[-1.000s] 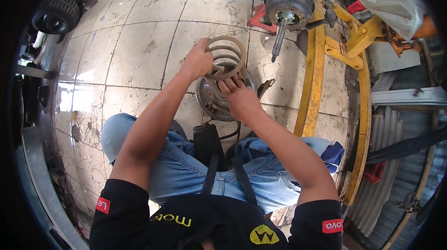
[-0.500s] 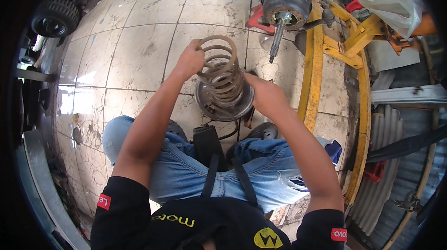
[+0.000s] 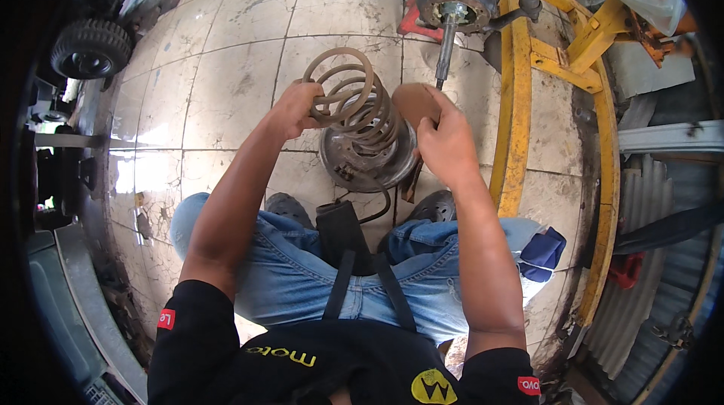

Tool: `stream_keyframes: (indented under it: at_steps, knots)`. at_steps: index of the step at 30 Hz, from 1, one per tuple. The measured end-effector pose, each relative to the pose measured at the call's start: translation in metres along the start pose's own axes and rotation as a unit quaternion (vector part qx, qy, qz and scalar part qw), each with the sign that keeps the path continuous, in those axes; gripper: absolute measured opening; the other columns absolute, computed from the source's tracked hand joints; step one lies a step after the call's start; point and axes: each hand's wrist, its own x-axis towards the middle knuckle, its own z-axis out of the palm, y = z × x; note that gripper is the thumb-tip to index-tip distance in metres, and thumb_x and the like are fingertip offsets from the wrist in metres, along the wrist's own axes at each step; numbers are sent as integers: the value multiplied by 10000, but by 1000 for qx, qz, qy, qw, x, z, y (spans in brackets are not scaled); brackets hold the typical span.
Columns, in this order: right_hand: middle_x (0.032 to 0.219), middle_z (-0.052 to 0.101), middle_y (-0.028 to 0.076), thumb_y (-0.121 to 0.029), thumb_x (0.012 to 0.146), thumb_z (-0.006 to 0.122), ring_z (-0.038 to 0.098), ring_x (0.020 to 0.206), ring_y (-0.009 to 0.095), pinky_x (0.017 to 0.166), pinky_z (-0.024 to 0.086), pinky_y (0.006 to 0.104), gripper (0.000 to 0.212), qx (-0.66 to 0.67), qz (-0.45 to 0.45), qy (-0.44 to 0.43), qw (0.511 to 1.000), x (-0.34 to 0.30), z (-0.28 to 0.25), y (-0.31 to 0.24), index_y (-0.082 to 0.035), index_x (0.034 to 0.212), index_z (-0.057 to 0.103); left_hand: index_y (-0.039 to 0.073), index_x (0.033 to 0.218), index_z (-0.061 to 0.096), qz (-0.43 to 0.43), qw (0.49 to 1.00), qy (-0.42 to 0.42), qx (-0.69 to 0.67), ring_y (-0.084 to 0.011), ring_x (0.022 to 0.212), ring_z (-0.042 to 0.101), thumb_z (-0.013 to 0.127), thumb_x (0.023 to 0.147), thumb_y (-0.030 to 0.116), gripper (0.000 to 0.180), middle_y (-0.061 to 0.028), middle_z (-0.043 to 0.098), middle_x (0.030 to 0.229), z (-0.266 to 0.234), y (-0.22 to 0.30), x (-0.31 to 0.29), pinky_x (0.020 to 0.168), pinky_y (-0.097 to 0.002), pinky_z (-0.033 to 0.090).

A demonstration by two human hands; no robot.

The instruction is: The person sits on the floor and scrubs a metal coil spring with a brown abrasive pad. They rotate the spring and work around its coils, repeatedly rubbing the surface to remove grime.

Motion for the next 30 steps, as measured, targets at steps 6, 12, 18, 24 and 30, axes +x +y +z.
stream_keyframes:
  at_steps: [6,12,18,24,30]
  knots:
    - [1125,642,207,10,905,449,655,754,172,644,560,296,484,-20,-88,7,996,5,-9,-5,15,1389,461,-42,1112,477,57,996,-65,16,-276,922,601,466,950,158,257,-173,517,1076,1,4,-15,811,-472,593]
    - [1154,633,189,13,918,456,623,724,126,609,553,268,490,-25,-96,-4,995,7,-10,-9,7,1408,449,-67,1043,527,-11,997,32,-71,-278,853,622,493,905,100,219,-180,540,1010,-4,-3,-30,747,-458,602]
    - [1040,657,159,10,913,463,606,650,107,594,542,263,476,-43,-89,-10,995,11,0,-5,8,1389,471,-42,1100,503,-35,990,15,-134,-299,951,608,434,977,180,263,-180,513,1055,-7,-17,-44,867,-499,557]
    - [974,661,136,1,902,466,603,596,109,557,508,262,469,-70,-80,-14,994,14,6,0,10,1370,492,12,1328,315,-31,996,17,-77,-328,999,621,543,927,276,532,-198,515,1125,-10,-10,-52,858,-547,543]
    - [991,662,147,6,896,456,614,560,133,543,506,279,471,-87,-65,-39,993,16,14,13,13,1366,490,151,1537,-72,-23,986,49,160,-383,1230,498,661,783,373,1075,-246,392,1426,-38,11,-35,930,-589,445]
